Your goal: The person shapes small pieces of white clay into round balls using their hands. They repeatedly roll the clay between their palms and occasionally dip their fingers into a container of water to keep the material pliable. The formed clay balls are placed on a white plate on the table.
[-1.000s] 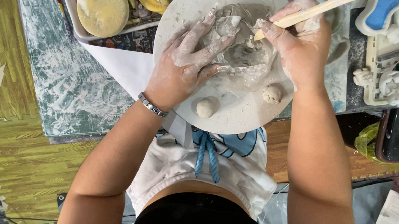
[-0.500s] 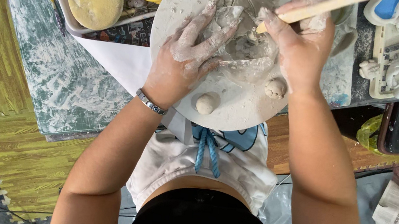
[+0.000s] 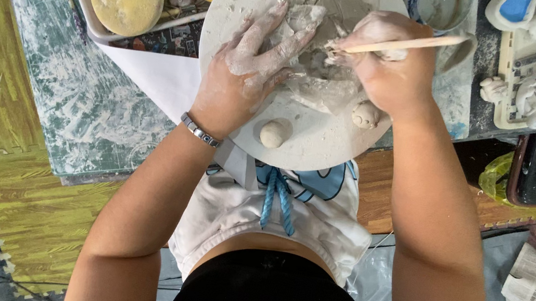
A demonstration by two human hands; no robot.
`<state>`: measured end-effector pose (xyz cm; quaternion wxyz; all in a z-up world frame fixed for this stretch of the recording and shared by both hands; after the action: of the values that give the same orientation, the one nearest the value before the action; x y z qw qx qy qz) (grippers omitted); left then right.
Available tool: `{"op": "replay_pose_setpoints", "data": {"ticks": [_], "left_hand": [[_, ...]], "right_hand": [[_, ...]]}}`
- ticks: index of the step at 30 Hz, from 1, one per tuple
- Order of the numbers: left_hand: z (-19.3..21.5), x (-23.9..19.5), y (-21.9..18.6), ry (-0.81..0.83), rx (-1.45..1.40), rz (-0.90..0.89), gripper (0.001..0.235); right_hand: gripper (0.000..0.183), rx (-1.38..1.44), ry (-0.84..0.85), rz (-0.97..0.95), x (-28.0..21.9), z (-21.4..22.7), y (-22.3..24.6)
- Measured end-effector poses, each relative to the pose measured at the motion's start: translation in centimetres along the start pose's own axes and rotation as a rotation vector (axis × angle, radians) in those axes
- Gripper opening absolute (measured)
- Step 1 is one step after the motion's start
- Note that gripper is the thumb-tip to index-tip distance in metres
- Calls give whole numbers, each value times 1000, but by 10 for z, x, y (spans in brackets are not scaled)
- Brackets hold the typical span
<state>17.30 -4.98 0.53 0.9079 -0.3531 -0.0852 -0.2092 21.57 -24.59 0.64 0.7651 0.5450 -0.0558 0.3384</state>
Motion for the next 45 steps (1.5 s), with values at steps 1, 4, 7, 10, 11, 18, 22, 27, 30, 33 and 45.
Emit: {"op": "replay_pose_setpoints", "data": {"ticks": [1,4,7,10,11,18,22,27,30,33,45], "left_hand": [[1,-1,0,0,-9,3,73],[3,3,-1,-2,-24,-7,72],[3,2,-1,-4,-20,-6,70],[3,1,-1,0,-8,2,70],[3,1,-1,7,-3,2,70],[9,-3,-3,0,-92,12,69],[13,-6,-8,-10,-119,-31,67],[17,-7,-6,-28,-184,-25,51],[21,-6,-6,-57,-224,-9,41],[21,-5,-1,-38,-304,60,41],[23,-8,3,-61,-400,93,60]], "right_hand": [[14,-83,4,-3,-1,-2,7],[9,233,-221,-242,-5,2,-6],[15,536,-428,-284,-14,4,-19],[20,584,-537,-242,-23,13,-26],[21,582,-572,-239,-26,18,-27],[35,75,-437,-377,-23,62,11],[45,-427,-134,-870,-40,48,0],[29,-722,13,-499,-22,38,28],[19,-849,-48,-315,-15,33,51],[17,-993,72,-291,-11,-3,53],[20,-1026,84,-367,3,-64,51]]}}
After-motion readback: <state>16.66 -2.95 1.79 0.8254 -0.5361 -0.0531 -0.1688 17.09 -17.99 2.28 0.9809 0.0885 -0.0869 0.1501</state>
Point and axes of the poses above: each hand's wrist, its own x-axis towards the middle knuckle, its own z-axis out of the back of the hand, y = z × x, the point moved 9 cm from there along x, towards the middle knuckle, and after that the axes turned 6 degrees about z, right-handed, at the moved point
